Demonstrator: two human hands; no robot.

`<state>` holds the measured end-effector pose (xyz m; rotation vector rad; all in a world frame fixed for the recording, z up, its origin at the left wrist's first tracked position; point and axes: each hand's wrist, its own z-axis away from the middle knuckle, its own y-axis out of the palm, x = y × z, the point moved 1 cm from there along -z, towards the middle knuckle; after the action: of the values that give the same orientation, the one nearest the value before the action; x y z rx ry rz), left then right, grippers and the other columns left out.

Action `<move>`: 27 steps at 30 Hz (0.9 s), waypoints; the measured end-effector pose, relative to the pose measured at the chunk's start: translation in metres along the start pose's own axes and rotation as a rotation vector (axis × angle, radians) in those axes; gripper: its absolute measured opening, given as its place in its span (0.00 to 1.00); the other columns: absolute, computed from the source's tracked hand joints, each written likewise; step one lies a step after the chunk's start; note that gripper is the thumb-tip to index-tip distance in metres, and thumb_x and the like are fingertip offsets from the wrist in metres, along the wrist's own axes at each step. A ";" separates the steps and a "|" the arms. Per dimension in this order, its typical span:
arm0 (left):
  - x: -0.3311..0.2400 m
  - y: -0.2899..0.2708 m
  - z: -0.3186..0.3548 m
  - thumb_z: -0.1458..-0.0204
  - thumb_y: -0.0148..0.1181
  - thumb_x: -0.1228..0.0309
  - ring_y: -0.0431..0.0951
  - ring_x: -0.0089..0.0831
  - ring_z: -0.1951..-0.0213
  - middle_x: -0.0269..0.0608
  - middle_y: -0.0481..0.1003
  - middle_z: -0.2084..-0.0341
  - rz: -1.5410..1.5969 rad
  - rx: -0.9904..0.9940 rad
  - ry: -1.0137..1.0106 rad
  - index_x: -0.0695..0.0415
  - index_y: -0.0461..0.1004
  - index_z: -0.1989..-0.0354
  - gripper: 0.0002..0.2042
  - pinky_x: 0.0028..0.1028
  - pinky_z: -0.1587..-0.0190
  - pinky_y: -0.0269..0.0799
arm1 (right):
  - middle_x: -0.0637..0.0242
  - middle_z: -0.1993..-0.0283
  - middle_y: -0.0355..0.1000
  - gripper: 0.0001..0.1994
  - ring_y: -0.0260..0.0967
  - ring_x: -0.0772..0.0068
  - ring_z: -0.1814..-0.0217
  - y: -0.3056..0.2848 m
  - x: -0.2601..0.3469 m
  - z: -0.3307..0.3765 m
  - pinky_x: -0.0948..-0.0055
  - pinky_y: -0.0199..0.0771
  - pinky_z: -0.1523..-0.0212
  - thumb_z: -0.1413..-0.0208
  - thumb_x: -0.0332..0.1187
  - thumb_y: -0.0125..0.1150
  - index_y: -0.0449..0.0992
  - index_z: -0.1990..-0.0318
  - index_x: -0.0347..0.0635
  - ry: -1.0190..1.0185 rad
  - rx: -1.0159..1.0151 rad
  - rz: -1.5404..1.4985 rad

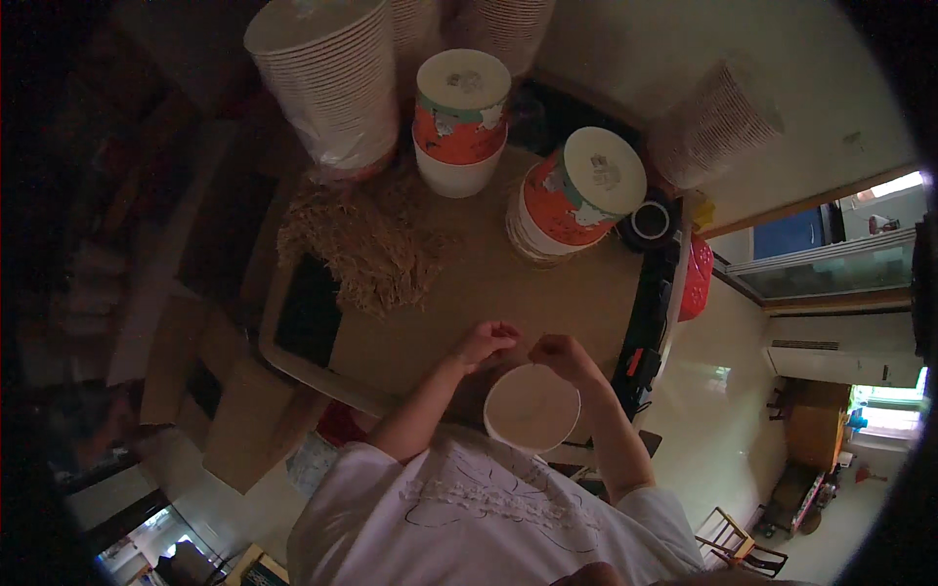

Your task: The recorder is threading a string through the bottoms of printed paper cups to assemble them, likely for a lantern or decorative product.

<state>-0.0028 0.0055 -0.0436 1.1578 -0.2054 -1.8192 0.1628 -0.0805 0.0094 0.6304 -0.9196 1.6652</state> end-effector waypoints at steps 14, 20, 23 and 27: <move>0.003 0.007 -0.005 0.56 0.55 0.71 0.69 0.18 0.75 0.30 0.71 0.76 -0.077 -0.091 -0.049 0.55 0.71 0.67 0.08 0.18 0.76 0.64 | 0.74 0.77 0.67 0.05 0.61 0.86 0.73 0.003 0.001 -0.002 0.83 0.62 0.71 0.55 0.30 0.56 0.71 0.73 0.37 -0.029 -0.006 -0.013; 0.012 0.005 -0.007 0.56 0.55 0.70 0.68 0.17 0.76 0.29 0.70 0.76 -0.131 -0.100 0.184 0.55 0.71 0.68 0.06 0.19 0.76 0.65 | 0.72 0.78 0.67 0.05 0.63 0.85 0.73 0.008 0.006 -0.003 0.82 0.63 0.71 0.54 0.30 0.55 0.71 0.73 0.38 -0.074 -0.065 -0.059; 0.000 0.012 0.001 0.55 0.56 0.68 0.68 0.17 0.75 0.29 0.71 0.75 0.151 -0.145 0.006 0.54 0.71 0.69 0.07 0.18 0.75 0.65 | 0.71 0.78 0.68 0.05 0.63 0.84 0.74 0.008 0.006 -0.002 0.81 0.64 0.72 0.54 0.30 0.55 0.72 0.73 0.38 -0.047 -0.073 -0.139; -0.008 0.019 0.009 0.56 0.57 0.66 0.69 0.17 0.76 0.30 0.72 0.76 -0.038 -0.140 -0.020 0.56 0.72 0.69 0.08 0.17 0.74 0.64 | 0.70 0.78 0.69 0.05 0.64 0.82 0.75 0.009 0.006 -0.001 0.81 0.64 0.73 0.54 0.29 0.55 0.72 0.73 0.37 -0.090 -0.110 -0.143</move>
<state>0.0028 -0.0011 -0.0230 1.0528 -0.0670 -1.8477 0.1525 -0.0771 0.0116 0.6839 -1.0003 1.4590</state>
